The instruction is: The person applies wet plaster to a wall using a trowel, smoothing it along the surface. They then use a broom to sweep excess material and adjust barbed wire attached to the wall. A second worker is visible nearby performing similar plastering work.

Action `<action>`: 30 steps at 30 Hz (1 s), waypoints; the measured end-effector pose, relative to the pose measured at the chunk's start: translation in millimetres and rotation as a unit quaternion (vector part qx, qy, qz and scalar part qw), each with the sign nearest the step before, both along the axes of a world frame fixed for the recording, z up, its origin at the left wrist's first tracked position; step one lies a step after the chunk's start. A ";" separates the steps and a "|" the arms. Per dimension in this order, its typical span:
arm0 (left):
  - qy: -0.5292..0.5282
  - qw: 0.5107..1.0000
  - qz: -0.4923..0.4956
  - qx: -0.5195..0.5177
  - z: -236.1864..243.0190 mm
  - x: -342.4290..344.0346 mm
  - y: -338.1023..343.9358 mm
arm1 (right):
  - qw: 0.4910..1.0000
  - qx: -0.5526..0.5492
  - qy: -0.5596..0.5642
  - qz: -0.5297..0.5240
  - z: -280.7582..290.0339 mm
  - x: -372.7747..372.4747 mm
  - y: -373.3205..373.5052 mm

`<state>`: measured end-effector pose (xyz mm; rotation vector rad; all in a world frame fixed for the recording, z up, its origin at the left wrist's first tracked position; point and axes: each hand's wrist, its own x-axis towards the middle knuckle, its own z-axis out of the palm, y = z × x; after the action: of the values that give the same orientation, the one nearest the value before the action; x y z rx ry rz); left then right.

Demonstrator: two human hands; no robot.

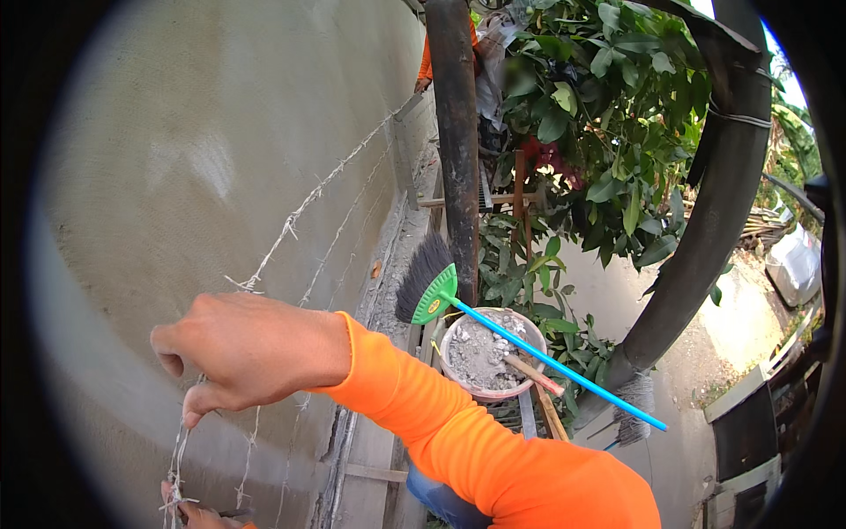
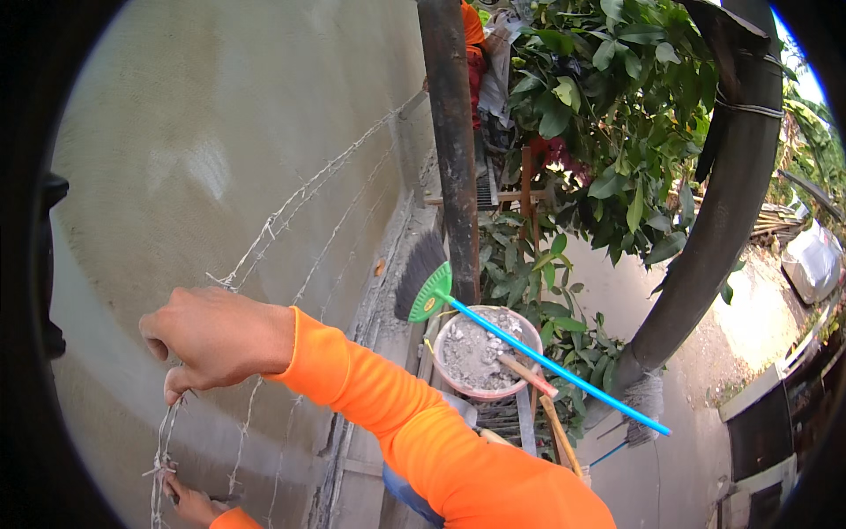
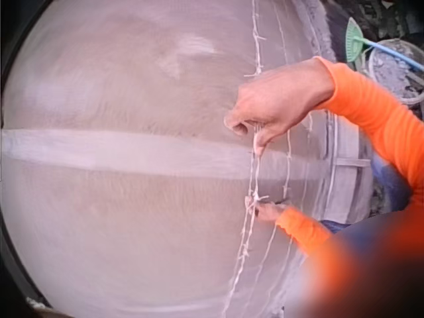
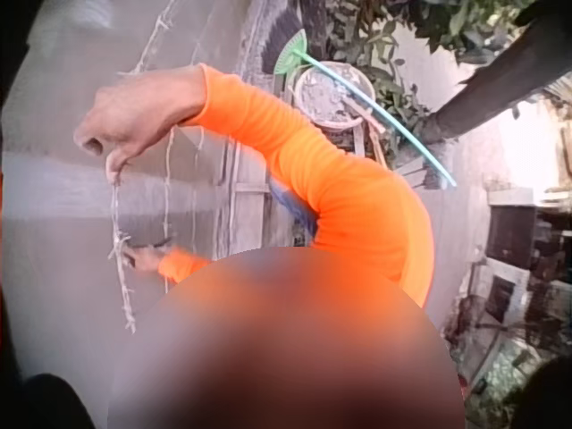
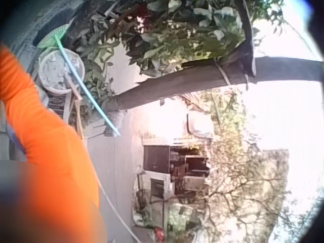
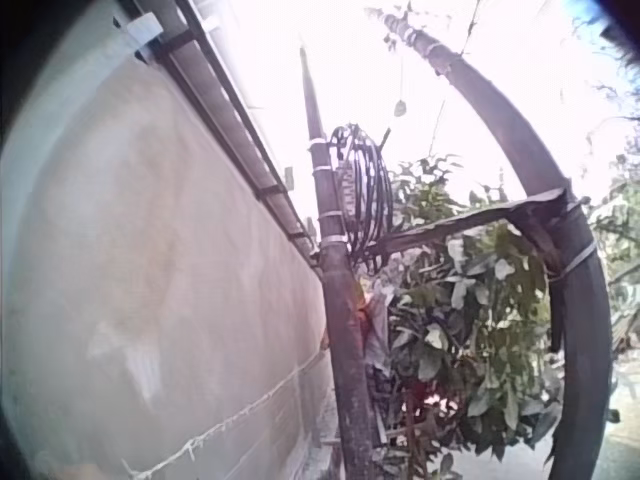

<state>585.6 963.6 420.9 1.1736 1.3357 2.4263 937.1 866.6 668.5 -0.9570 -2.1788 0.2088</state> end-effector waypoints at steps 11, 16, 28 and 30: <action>-0.042 0.996 -0.021 -0.082 6.7 13.2 -9.8 | 0.978 0.149 0.134 0.065 -0.7 0.2 9.1; -0.055 0.989 -0.002 -0.141 11.6 12.6 -19.1 | 0.978 0.143 0.145 0.052 2.7 1.4 -0.6; -0.138 0.989 -0.020 -0.055 -22.6 43.2 -28.0 | 0.989 0.094 0.111 0.010 5.0 -2.3 -4.6; -0.100 0.988 0.004 -0.117 -21.8 64.1 -43.3 | 0.986 0.101 0.135 0.007 5.4 -0.6 -7.4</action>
<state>649.8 920.4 399.1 0.8446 1.5096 2.2456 936.4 859.2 673.8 -0.7520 -1.9172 0.1135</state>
